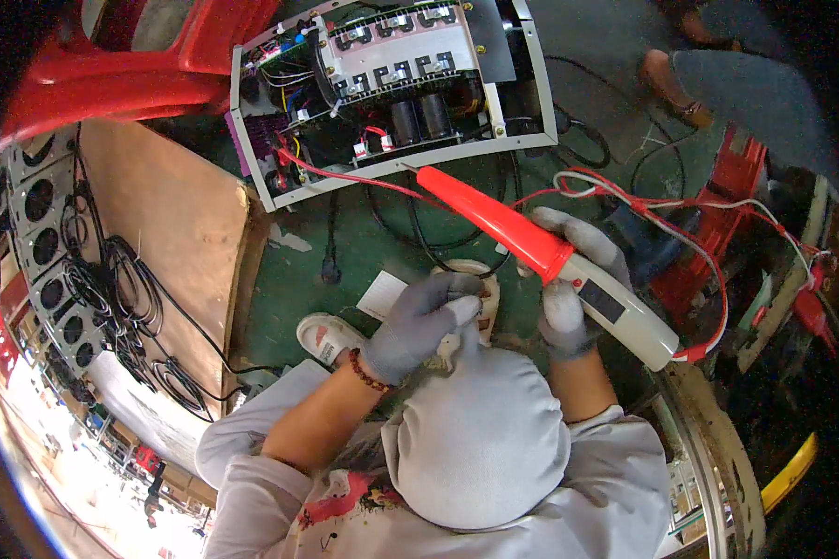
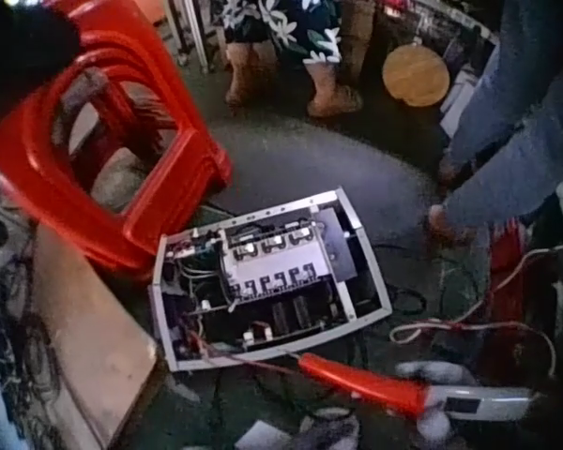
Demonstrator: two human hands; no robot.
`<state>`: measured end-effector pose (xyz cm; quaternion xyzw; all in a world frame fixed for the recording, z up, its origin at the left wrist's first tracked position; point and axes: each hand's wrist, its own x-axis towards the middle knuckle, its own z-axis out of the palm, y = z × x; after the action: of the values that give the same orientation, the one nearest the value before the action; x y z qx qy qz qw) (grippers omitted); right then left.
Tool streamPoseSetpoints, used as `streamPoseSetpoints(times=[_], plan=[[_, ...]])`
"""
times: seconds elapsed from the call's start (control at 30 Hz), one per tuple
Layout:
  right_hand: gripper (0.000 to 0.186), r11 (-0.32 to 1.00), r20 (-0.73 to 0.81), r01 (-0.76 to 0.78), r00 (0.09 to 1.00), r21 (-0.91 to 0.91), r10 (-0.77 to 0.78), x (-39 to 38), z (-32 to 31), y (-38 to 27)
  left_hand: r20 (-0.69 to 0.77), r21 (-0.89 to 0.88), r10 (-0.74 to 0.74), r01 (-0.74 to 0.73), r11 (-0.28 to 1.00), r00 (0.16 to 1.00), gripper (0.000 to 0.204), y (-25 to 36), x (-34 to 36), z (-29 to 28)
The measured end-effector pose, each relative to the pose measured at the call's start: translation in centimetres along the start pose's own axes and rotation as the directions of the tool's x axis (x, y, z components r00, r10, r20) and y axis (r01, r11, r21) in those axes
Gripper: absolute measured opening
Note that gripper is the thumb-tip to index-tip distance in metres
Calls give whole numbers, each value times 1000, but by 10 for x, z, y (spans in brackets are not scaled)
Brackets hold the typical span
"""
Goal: Testing and sorting electronic power inverter units on a warehouse floor using probes.
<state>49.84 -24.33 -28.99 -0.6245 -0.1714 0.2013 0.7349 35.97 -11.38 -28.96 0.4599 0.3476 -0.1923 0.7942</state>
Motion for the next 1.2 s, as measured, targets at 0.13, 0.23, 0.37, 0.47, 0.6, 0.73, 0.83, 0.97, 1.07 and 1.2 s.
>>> streamPoseSetpoints(times=[0.13,0.23,0.37,0.47,0.6,0.73,0.83,0.97,1.07,1.2], plan=[[57,1000,34,-1,999,9,1,2,6,7,-4,-177,61,-61,982,998,37,-27,-1,3],[54,999,18,-28,999,-44,28,4,10,3,98,-238,-86,107,965,991,42,-35,-5,0],[41,890,316,-156,897,-430,310,15,15,-17,34,125,143,-147,981,989,45,-34,-9,-10],[30,739,344,-577,654,-349,674,31,16,-30,-35,106,6,-2,994,999,37,-28,-2,-8],[31,752,294,570,820,-332,-491,34,28,-27,-24,108,55,-52,993,998,38,-34,-2,-9],[30,745,304,564,824,-355,-479,23,29,-14,-37,-59,104,-106,993,994,37,-57,1,-17],[29,769,292,554,829,-319,-477,21,27,-13,-66,79,98,-93,993,993,35,-68,6,-25],[28,803,265,507,858,-313,-439,26,31,-20,-146,78,-14,25,997,989,38,-66,7,-28],[28,801,268,506,859,-321,-435,27,33,-25,-104,-49,72,-78,996,992,36,-62,5,-27],[30,856,247,409,906,-316,-342,22,33,-26,-79,-30,65,-67,997,995,35,-63,5,-29]])
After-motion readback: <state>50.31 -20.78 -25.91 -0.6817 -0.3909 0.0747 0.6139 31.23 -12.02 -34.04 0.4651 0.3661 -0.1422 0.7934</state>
